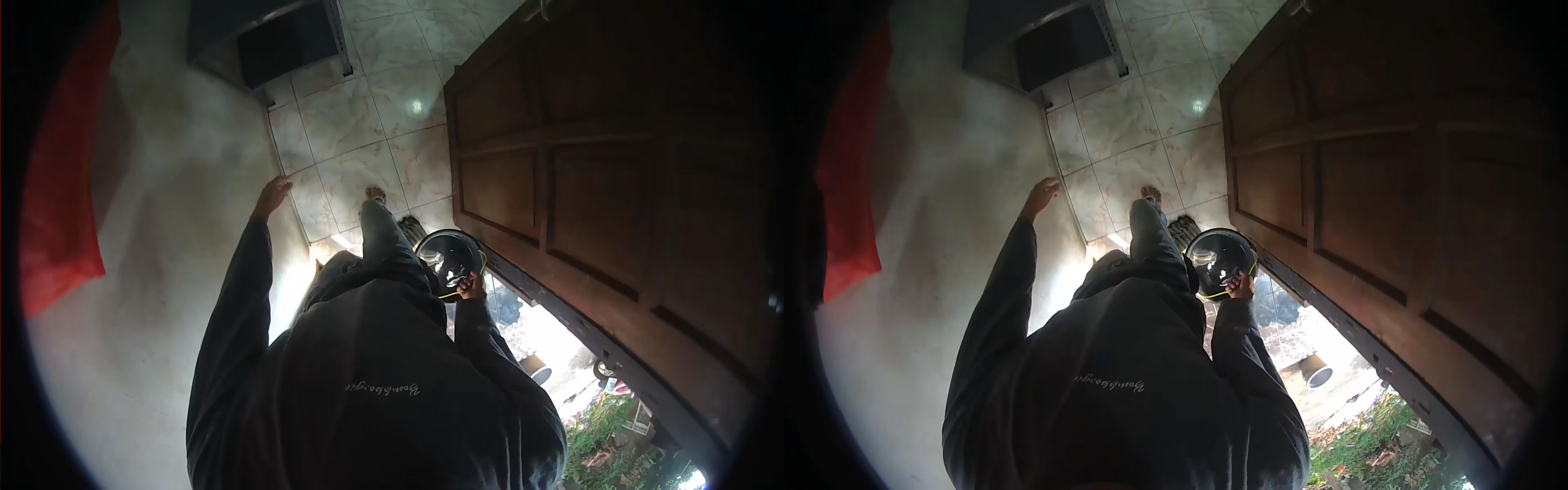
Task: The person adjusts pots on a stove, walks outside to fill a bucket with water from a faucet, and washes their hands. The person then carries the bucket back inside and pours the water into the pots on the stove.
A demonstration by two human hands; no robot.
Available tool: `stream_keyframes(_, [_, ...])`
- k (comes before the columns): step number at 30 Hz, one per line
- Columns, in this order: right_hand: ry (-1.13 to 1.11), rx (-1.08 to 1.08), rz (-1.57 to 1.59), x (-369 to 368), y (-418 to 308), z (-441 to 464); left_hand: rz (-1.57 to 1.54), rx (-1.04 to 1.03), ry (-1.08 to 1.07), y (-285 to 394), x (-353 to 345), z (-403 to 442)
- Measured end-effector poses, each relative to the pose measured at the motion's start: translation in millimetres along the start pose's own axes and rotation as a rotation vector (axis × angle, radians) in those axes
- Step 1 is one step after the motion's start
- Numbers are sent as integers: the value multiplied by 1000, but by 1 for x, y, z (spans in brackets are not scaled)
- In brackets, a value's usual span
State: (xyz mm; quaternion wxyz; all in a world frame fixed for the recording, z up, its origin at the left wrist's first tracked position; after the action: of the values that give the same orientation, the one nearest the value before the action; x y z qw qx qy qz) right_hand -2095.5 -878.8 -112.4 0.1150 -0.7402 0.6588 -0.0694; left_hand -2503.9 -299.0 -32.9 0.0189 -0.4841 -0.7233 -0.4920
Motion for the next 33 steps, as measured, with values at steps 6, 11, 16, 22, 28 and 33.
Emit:
stream_keyframes(6, [-73,-99,-125,-126,-40,11,59,241,12,-60,45,8])
stream_keyframes(11, [-133,-30,-185,-284,-99,49,-158,306,-31,-89,58,22])
stream_keyframes(16, [70,-69,-252,-415,-139,76,-344,550,-21,-66,104,79])
stream_keyframes(22, [-15,-11,-263,-597,-212,87,-582,436,-36,-53,162,191])
stream_keyframes(28, [-278,212,-323,-761,-306,91,-286,546,-85,21,196,262])
stream_keyframes(33, [-286,278,-553,-887,-405,28,-495,753,-472,59,137,275])
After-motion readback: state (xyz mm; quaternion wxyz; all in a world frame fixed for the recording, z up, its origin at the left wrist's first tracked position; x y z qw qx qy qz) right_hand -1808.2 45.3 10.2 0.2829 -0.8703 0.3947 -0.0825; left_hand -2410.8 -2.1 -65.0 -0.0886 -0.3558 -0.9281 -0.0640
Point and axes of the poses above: each hand's wrist, its own z-axis towards the middle knuckle, its own x-axis out of the back of the hand, y = z × x, the point moved 10 cm from there along z, towards the middle knuckle, and after that the axes turned 4 degrees about -x, right-handed, at the moved point
